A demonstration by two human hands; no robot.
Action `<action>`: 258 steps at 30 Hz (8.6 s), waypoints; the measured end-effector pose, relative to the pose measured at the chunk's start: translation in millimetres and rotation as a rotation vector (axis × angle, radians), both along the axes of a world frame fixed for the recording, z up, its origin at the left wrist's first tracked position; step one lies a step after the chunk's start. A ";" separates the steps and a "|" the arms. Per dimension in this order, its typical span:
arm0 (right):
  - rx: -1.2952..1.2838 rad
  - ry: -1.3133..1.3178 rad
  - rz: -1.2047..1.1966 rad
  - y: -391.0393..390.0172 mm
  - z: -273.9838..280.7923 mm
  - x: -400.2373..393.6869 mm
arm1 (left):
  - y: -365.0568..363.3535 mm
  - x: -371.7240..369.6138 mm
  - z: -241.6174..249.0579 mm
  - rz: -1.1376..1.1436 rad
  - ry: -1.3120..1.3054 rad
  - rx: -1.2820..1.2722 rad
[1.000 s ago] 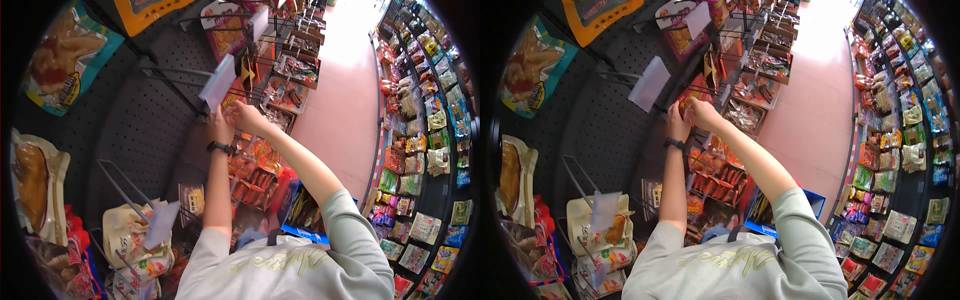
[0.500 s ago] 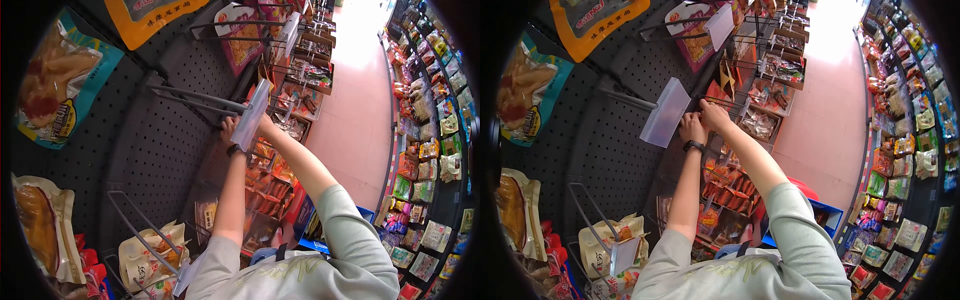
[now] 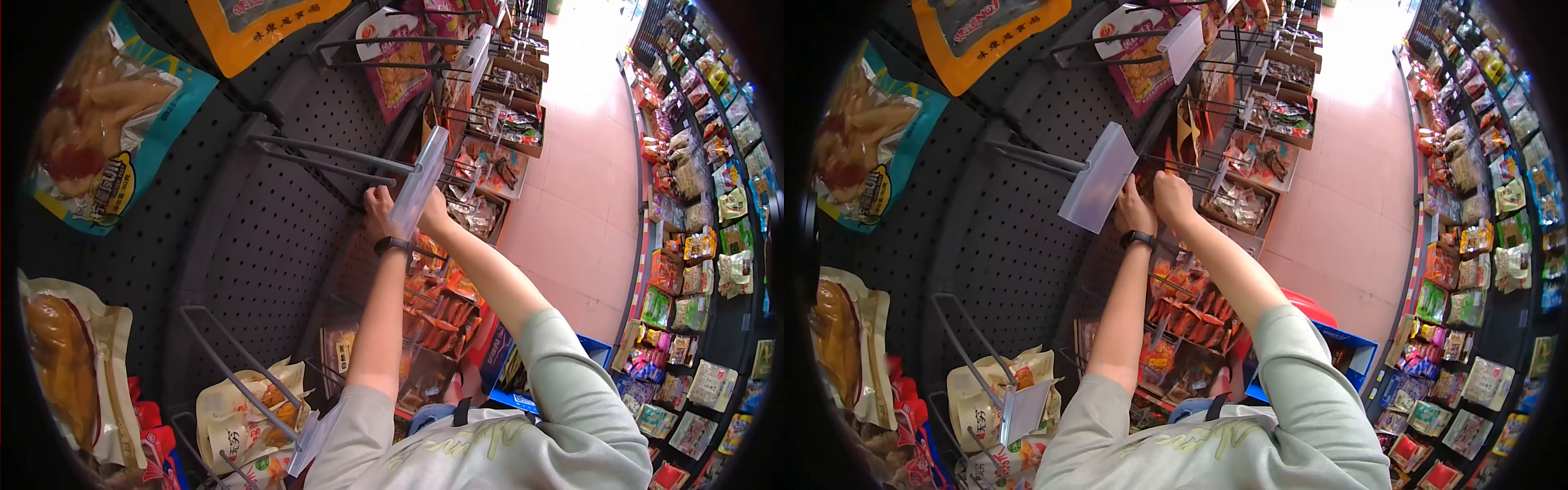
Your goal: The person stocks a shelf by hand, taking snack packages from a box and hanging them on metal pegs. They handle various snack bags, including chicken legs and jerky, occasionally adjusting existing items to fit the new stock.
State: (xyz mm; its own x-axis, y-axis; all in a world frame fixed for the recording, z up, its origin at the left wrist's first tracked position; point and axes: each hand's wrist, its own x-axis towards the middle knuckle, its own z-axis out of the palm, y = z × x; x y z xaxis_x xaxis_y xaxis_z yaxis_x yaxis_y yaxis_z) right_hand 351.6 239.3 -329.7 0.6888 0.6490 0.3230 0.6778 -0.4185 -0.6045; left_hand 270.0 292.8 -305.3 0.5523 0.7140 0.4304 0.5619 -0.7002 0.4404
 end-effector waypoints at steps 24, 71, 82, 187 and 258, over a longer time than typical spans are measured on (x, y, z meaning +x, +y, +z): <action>-0.434 -0.415 -0.149 -113.6 40.9 -20.8 | 23.6 30.4 -7.6 0.028 0.362 -0.228; 0.197 0.011 -0.930 -596.0 43.6 -233.7 | -363.6 -117.4 78.9 -0.951 0.013 -0.813; 0.256 -0.071 -0.814 -611.9 25.9 -269.4 | -412.3 -132.8 51.5 -0.991 0.124 -0.767; -0.095 -0.098 0.298 -423.4 -60.4 -161.4 | -382.1 -223.4 -102.8 -0.298 0.322 -0.672; 0.709 0.855 0.482 -94.7 201.3 -191.4 | -112.9 -254.7 199.8 -0.240 -1.009 -0.352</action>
